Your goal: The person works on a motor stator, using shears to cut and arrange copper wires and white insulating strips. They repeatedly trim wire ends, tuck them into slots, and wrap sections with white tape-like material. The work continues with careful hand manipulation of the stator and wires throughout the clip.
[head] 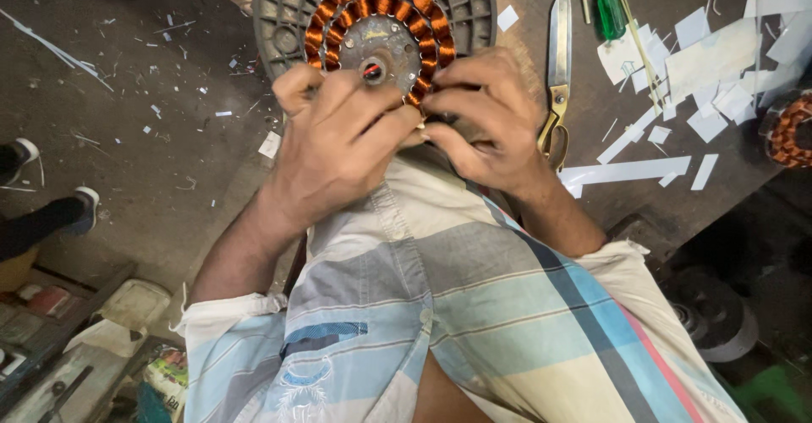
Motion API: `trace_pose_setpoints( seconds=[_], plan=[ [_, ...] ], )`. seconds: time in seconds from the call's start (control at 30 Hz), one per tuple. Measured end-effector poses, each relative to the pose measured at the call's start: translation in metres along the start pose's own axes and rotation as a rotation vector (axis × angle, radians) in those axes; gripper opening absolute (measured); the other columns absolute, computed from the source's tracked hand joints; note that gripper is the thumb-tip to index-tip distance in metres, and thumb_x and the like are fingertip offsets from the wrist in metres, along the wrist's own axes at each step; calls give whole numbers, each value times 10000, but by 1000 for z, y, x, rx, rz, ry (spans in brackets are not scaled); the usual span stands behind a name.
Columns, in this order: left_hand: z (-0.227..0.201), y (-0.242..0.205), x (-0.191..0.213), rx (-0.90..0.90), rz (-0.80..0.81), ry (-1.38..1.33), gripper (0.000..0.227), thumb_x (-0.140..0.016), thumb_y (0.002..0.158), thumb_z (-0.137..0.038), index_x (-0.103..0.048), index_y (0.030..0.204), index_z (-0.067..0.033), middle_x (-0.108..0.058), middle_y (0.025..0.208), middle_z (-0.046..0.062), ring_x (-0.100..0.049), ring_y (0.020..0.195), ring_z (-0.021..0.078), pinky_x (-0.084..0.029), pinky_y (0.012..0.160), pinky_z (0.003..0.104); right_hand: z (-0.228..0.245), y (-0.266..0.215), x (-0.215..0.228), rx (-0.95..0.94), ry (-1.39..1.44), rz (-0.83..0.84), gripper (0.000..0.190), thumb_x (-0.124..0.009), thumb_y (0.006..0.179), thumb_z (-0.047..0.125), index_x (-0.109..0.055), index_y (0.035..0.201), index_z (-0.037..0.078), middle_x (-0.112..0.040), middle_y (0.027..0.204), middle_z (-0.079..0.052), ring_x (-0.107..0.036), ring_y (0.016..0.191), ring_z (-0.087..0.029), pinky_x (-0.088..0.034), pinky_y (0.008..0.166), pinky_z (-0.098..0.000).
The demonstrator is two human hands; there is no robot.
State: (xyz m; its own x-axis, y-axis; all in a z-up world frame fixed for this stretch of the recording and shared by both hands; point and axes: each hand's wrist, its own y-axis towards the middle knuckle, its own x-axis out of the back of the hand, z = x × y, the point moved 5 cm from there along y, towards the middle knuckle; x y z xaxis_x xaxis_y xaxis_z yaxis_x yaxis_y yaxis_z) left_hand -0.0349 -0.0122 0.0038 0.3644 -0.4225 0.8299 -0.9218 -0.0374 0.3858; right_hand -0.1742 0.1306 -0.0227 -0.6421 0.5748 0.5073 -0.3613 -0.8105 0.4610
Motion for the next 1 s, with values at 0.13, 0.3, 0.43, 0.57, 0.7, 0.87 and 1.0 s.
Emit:
trace_pose_setpoints(
  seconds=[0.13,0.3,0.43,0.57,0.7,0.87,1.0],
  plan=[
    [34,-7,16,252,-311,-154,511,-587,1022,-485,-661,1259,-37,-650,1275,96,-567,1236,268,-237,1124,477,-4,-23,-3,-132,9,-251,620,-797,892,202,-502,1410,32,-674,1284,-139,-546,1280,-271,-452,1094,-398],
    [30,-27,1,475,-258,-215,667,-580,996,-439,-514,1416,75,-597,1441,198,-530,1403,346,-166,1256,536,2,-31,-21,-206,-177,-175,831,-658,862,203,-265,1553,-39,-610,1508,-118,-376,1527,-262,-201,1246,-407],
    [17,-48,1,568,-370,-153,476,-633,919,-289,-608,1277,23,-677,1222,160,-621,1212,298,-268,1205,546,-11,-16,-12,-264,-115,29,908,-609,733,210,-234,1505,-87,-489,1510,-302,-364,1488,-344,-239,1218,-446],
    [-4,-39,-4,356,-373,-8,300,-805,854,-215,-713,1108,-85,-637,1075,80,-581,1078,265,-340,1134,497,2,3,6,-63,-62,-119,587,-681,727,154,-567,1286,13,-639,1255,-172,-489,1299,-321,-360,1155,-466],
    [-9,-24,-13,233,-243,-167,263,-850,877,-172,-753,1097,-67,-624,1120,79,-582,1112,274,-352,1153,509,17,8,5,0,-97,60,315,-758,779,83,-766,1089,28,-659,1151,-89,-537,1096,-279,-430,970,-399],
    [-4,-6,-4,218,-209,-236,228,-836,867,-103,-729,1064,-60,-605,1090,89,-595,1095,283,-395,1135,520,21,20,6,-11,-180,150,238,-782,839,91,-773,1072,46,-632,1120,-111,-521,1065,-302,-411,935,-417],
    [-4,-2,2,196,-239,-269,192,-829,858,-24,-729,1016,-71,-613,1035,68,-614,1027,269,-452,1062,502,20,26,6,-11,-163,149,206,-825,827,107,-754,1011,47,-624,1101,-106,-523,1070,-306,-418,926,-417]
  ],
)
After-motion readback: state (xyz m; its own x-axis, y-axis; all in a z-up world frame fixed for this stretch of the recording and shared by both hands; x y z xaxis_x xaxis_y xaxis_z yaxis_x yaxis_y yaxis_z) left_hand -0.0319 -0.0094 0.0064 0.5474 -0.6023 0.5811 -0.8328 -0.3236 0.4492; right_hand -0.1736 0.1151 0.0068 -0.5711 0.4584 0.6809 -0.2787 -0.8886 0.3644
